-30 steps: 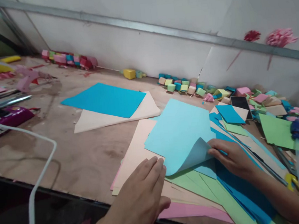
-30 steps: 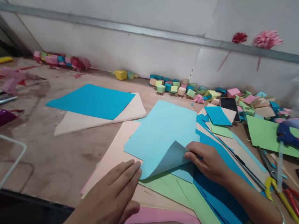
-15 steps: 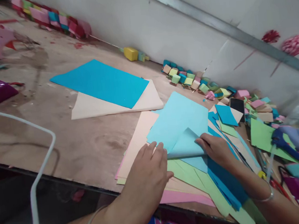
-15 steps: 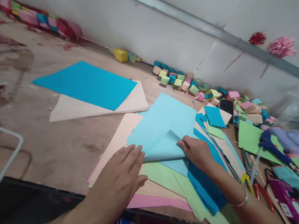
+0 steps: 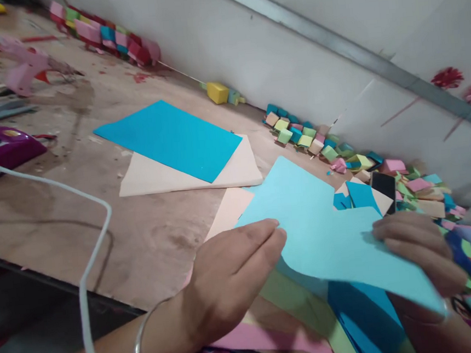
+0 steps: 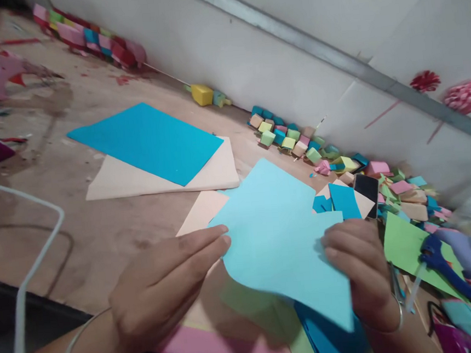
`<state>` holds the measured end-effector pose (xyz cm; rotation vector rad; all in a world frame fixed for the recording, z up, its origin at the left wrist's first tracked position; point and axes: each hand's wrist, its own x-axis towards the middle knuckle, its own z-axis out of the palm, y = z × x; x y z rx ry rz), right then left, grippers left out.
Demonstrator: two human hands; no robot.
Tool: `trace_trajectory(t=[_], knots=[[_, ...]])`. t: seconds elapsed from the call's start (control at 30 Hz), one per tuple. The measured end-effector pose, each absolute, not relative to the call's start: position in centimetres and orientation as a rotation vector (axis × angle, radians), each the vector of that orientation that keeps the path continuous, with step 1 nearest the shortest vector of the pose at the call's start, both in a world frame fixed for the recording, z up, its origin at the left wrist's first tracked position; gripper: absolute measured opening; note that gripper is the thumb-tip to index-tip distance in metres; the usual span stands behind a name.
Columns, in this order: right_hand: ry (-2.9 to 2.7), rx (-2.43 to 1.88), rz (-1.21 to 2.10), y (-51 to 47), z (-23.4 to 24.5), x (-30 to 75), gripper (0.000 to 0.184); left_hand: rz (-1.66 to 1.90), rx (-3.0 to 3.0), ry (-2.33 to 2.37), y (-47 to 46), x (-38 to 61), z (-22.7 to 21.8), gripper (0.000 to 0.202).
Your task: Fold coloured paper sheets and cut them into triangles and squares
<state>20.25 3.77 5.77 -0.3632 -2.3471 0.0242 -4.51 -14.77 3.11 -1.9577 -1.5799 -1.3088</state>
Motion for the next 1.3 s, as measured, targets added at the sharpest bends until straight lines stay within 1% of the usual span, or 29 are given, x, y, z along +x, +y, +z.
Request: trace_trajectory(t=[0.03,0.07,0.1,0.17,0.27,0.33,0.4,0.5,0.6,0.77,0.9,1.0,1.1,1.23,1.3], knots=[[-2.420,-0.274,0.024,3.8,5.4,20.4,0.008,-1.255,-1.995,-1.611,-14.7,-4.5,2.6,0.029],[-2.456,-0.168,0.025,3.9,4.8,20.4,0.009,-1.181,-2.034,-1.689,-14.7,-4.4,2.1,0.029],[-2.497,-0.077,0.056,4.1,3.9,20.3,0.012,-1.094,-2.073,-1.788,-14.7,-4.3,1.4,0.030],[-2.599,-0.035,0.191,4.4,1.9,19.8,0.017,-0.938,-2.148,-1.964,-14.6,-4.0,0.3,0.031],[-2.755,-0.182,0.452,4.6,-0.7,19.1,0.018,-0.677,-2.238,-2.206,-14.4,-3.7,-0.6,0.025],[-2.765,-0.341,0.542,4.6,-1.4,19.0,0.015,-0.491,-2.250,-2.316,-14.2,-3.5,-0.5,0.020],[-2.739,-0.523,0.583,4.5,-1.5,19.0,0.013,-0.394,-2.259,-2.352,-14.0,-3.3,-0.3,0.015],[-2.728,-0.758,0.566,4.6,-1.0,18.8,0.020,-0.425,-2.312,-2.301,-13.9,-3.3,-0.1,0.016],[-2.761,-0.884,0.465,5.0,-0.9,18.3,0.027,-0.496,-2.351,-2.199,-14.0,-3.5,-0.5,0.019],[-2.796,-0.990,0.079,5.6,-1.7,17.4,0.037,-0.622,-2.342,-2.108,-14.2,-3.8,-1.5,0.022],[-2.805,-1.035,-0.190,6.0,-2.1,16.9,0.043,-0.777,-2.205,-1.996,-14.5,-3.8,-1.6,0.031],[-2.833,-1.018,-0.212,6.2,-2.0,16.8,0.045,-0.857,-2.135,-1.953,-14.6,-3.7,-1.7,0.032],[-2.829,-1.000,-0.208,6.3,-1.9,16.7,0.046,-0.862,-2.168,-1.960,-14.6,-3.7,-1.9,0.033],[-2.848,-0.980,-0.209,6.5,-1.9,16.6,0.047,-0.878,-2.193,-2.002,-14.5,-3.5,-1.9,0.028],[-2.872,-0.970,-0.205,6.6,-1.9,16.5,0.048,-0.902,-2.191,-1.985,-14.3,-3.5,-1.7,0.029]])
